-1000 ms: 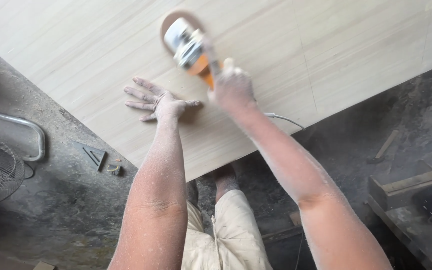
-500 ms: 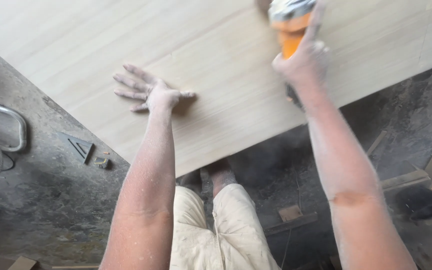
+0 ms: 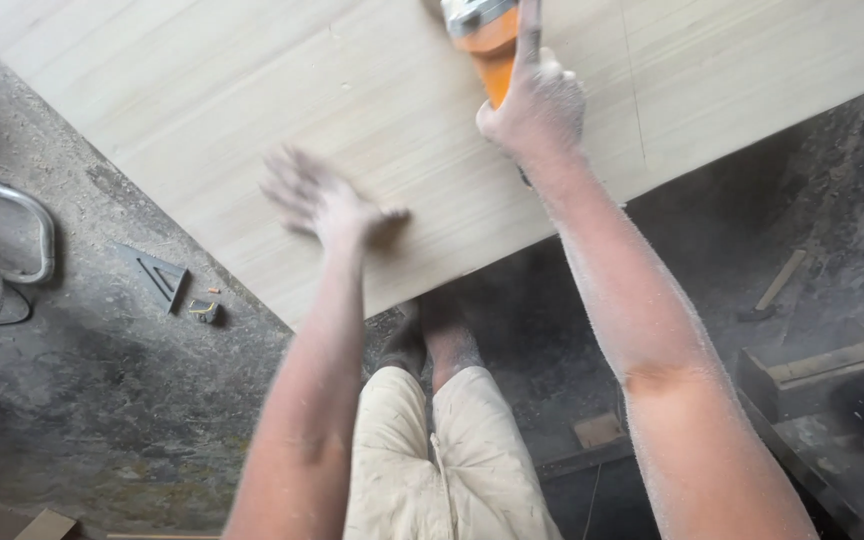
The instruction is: Using an electric orbital sander to smooth the surface of a large wooden panel in a workshop environment.
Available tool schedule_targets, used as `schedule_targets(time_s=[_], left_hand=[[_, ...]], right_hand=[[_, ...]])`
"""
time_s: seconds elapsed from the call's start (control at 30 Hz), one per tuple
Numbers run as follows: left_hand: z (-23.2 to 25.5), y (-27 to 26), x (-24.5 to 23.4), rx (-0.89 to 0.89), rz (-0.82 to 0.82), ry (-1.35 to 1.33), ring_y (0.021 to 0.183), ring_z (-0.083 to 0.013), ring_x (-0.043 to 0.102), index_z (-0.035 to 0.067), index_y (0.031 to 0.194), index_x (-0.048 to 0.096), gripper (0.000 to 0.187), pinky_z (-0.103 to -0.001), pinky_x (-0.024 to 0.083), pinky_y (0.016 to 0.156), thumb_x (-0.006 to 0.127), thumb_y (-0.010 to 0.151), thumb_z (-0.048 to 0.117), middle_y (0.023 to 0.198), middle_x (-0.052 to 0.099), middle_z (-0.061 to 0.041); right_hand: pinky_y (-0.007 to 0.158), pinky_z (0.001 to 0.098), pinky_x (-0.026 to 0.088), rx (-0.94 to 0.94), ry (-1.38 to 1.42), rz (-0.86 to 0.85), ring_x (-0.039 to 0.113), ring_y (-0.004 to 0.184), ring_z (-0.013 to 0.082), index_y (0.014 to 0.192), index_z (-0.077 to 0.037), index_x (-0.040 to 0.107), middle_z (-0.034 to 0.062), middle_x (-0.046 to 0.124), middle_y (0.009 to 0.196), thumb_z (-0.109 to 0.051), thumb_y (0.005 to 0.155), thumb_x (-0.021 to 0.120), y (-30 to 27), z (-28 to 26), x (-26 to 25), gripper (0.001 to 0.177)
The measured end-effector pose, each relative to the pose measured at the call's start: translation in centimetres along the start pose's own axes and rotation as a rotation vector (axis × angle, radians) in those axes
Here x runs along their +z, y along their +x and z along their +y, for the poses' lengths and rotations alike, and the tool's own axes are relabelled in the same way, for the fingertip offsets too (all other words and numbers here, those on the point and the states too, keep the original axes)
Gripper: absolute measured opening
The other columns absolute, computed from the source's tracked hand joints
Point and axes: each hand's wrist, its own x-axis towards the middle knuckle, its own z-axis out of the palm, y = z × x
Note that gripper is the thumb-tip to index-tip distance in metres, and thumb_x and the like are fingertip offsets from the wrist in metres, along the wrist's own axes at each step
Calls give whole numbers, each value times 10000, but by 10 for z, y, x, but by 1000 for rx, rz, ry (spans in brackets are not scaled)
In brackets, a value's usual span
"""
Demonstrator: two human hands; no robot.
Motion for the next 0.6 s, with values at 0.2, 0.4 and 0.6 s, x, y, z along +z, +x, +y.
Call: schedule_targets(time_s=[0.2,0.4,0.6], left_hand=[[-38,13,74,-32,-47,54,1390,-554,-421,87,1530,-376,1835,-860,-73,1071,1036,499,644,1531,-472,-278],[-34,13,68,-76,-98,72,1407,-535,-411,117,1557,-351,1811,-859,-49,1077,1057,501,541,1537,-472,-252],[-32,2,64,-86,-121,154,1434,-556,-344,125,1567,-325,1810,-855,13,1089,1032,471,608,1604,-386,-258]], right_hand=[[434,391,521,-294,-129,22,571,519,229,1651,-271,39,51,480,784,-273,744,842,-26,-33,19,1211],[491,449,555,-279,-182,-11,644,601,298,1648,-274,32,95,527,871,-402,760,851,-25,-45,21,1215],[704,499,580,108,-152,31,664,925,432,1462,-76,335,211,663,1015,-450,736,785,19,21,2,933]])
